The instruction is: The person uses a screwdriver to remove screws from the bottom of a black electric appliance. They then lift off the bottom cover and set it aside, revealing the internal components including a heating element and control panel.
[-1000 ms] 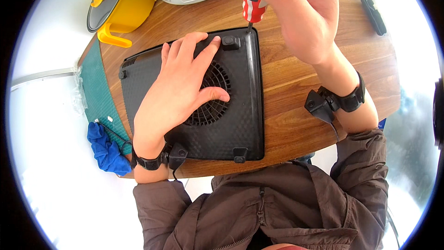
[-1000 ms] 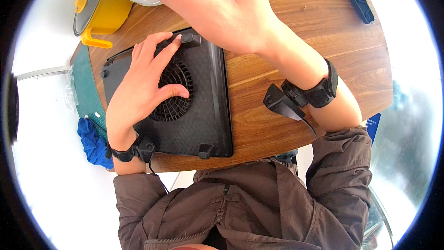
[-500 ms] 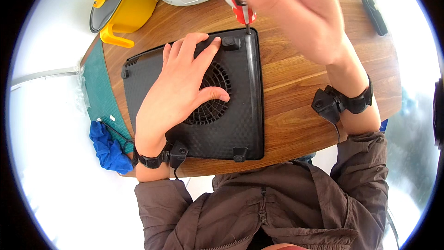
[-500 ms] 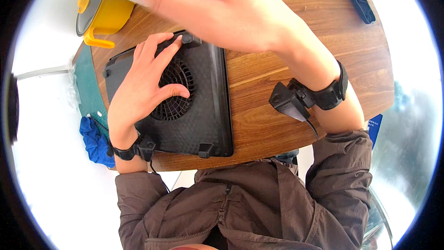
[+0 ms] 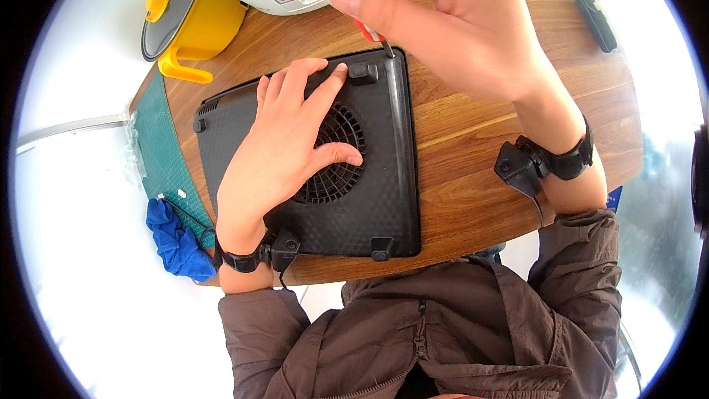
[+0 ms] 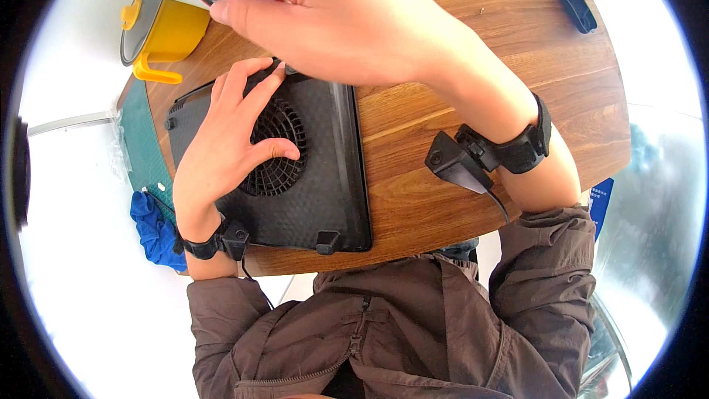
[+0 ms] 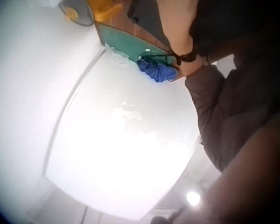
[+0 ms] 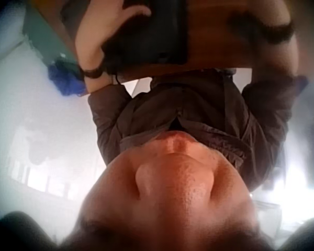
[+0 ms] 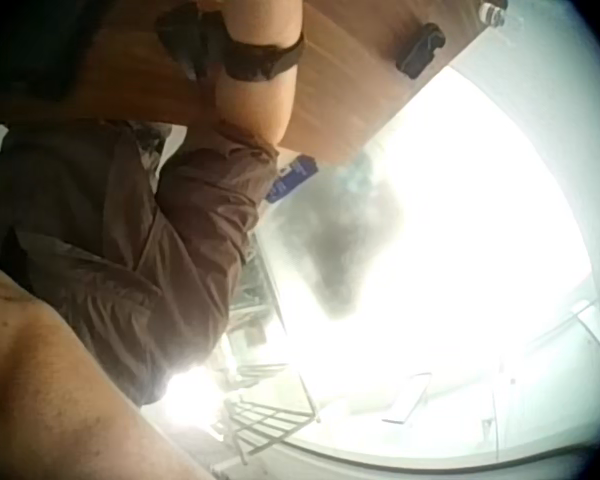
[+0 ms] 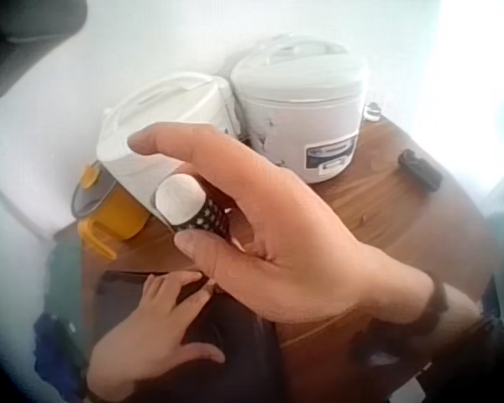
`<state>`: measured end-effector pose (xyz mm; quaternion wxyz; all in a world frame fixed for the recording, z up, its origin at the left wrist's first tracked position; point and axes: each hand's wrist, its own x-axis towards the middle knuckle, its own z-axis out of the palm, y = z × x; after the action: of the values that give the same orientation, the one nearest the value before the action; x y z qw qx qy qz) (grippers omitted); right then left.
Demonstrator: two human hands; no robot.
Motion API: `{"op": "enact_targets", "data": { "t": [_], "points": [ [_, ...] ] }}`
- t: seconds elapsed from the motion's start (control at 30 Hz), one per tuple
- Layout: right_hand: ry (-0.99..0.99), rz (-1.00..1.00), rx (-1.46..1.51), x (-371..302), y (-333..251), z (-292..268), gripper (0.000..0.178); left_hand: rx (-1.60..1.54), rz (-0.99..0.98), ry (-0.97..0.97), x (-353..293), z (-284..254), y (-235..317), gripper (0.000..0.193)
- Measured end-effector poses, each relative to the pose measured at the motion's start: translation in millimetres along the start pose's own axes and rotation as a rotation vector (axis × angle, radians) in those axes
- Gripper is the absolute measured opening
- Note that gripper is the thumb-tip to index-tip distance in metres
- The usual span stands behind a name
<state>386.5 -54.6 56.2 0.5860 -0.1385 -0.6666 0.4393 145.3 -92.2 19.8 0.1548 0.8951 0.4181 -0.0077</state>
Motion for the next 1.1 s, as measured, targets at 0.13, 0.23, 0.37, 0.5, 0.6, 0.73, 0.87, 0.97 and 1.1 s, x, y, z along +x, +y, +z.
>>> {"op": "enact_targets", "data": {
  "t": [0.13, 0.23, 0.37, 0.5, 0.6, 0.73, 0.87, 0.97, 1.1],
  "points": [
    [-0.040, -0.513, -0.368, -7, 63, -3, 0.056, 0.021, 0.020, 0.018, -1, 2, -2, 0.087],
    [-0.165, -0.362, -0.534, -14, 25, -18, 0.054, 0.007, 0.019, 0.014, 0, 1, -1, 0.086],
    [-0.121, -0.225, -0.024, -16, 56, -6, 0.055, 0.001, 0.016, 0.009, 1, -1, 0, 0.086],
    [-0.124, -0.242, -0.338, -16, 35, -5, 0.058, 0.016, 0.009, 0.005, 0, -1, 0, 0.086],
    [-0.135, -0.201, -0.346, -12, 25, -4, 0.056, 0.010, 0.012, 0.012, -2, -1, -1, 0.086],
    [-0.119, -0.383, -0.108, -7, 69, -6, 0.054, -0.002, 0.026, 0.010, 1, -1, 0, 0.085],
    [-0.159, -0.232, -0.241, -19, 43, -2, 0.050, 0.023, 0.030, 0.001, -1, 0, -2, 0.085],
    [-0.126, -0.357, -0.389, -15, 45, -5, 0.047, -0.026, 0.065, 0.047, -1, 2, -4, 0.079],
    [-0.051, -0.221, -0.315, -17, 41, -4, 0.047, -0.006, 0.049, 0.038, -7, 2, -8, 0.083]
  ]
}}
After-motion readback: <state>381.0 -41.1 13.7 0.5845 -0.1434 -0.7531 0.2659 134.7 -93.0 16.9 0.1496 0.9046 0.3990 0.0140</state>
